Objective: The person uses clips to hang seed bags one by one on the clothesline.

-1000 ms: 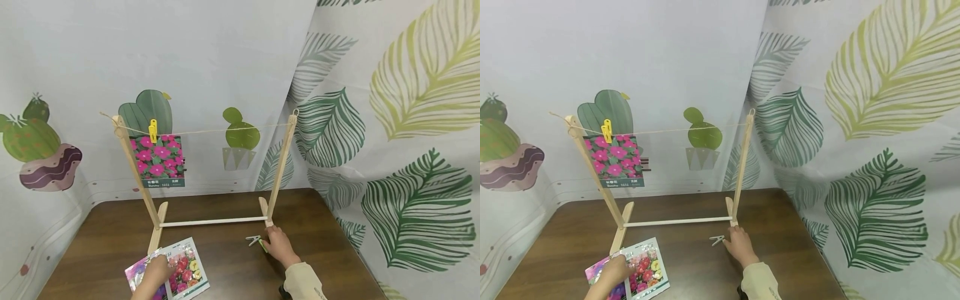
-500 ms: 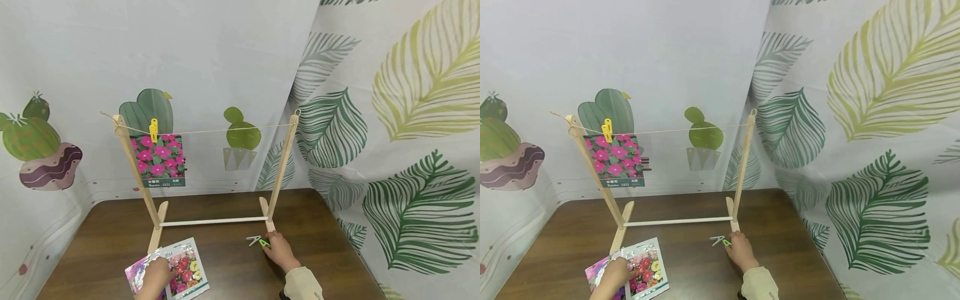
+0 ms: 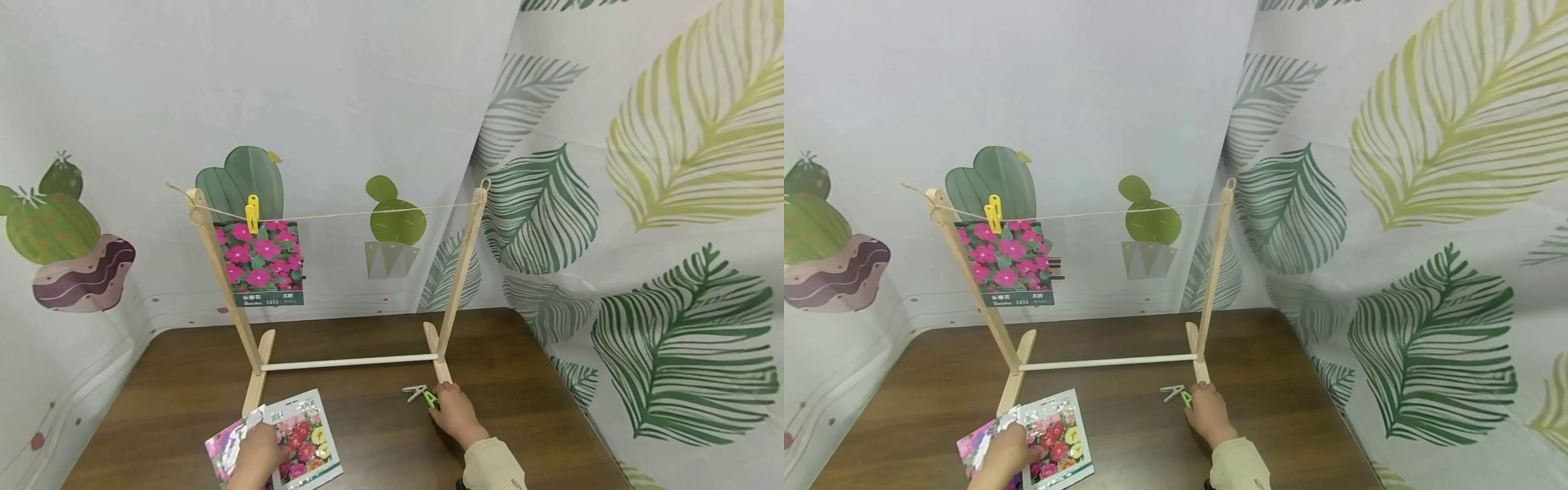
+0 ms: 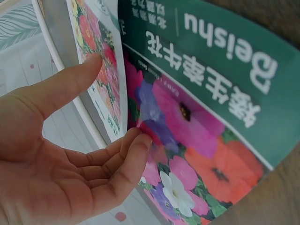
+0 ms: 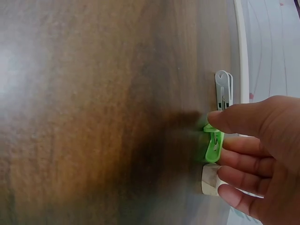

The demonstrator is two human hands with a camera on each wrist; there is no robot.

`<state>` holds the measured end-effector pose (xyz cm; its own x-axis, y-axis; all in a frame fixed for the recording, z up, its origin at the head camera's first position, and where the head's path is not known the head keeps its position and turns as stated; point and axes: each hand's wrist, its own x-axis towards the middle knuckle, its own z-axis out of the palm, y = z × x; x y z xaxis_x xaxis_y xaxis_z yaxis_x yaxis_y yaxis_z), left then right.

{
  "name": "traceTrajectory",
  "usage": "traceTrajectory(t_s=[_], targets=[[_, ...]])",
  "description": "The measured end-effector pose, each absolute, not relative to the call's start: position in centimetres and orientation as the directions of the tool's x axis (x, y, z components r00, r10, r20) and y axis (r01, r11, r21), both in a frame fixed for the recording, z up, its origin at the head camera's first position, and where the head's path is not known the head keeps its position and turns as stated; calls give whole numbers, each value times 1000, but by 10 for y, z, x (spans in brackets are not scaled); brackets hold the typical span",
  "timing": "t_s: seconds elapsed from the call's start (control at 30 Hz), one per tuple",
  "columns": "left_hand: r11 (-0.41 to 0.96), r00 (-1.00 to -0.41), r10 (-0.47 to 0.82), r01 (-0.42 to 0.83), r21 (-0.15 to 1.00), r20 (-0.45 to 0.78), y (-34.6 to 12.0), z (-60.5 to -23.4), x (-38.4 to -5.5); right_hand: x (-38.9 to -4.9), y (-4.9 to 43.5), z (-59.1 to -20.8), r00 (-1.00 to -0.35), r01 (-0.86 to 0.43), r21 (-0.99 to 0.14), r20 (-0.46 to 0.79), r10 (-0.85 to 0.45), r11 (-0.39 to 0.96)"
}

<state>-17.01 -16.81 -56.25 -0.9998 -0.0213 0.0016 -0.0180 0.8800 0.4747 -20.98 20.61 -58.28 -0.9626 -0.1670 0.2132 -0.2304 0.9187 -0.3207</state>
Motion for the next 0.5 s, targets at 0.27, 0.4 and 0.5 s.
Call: traceTrajectory(t_s=[0.27,0.4,0.5], targets=[[880,-999,-32,-25,473,6,-166,-566,-167,-206,200,-585,-956,-234,-241,233,-178,942],[880,-999,-41,-32,474,8,-164,-567,-168,-205,199,-586,-953,-223,-245,256,-159,943],[878,-999,-52,-41,477,9,-163,-567,-169,-205,199,-588,-952,-214,-249,270,-144,944]])
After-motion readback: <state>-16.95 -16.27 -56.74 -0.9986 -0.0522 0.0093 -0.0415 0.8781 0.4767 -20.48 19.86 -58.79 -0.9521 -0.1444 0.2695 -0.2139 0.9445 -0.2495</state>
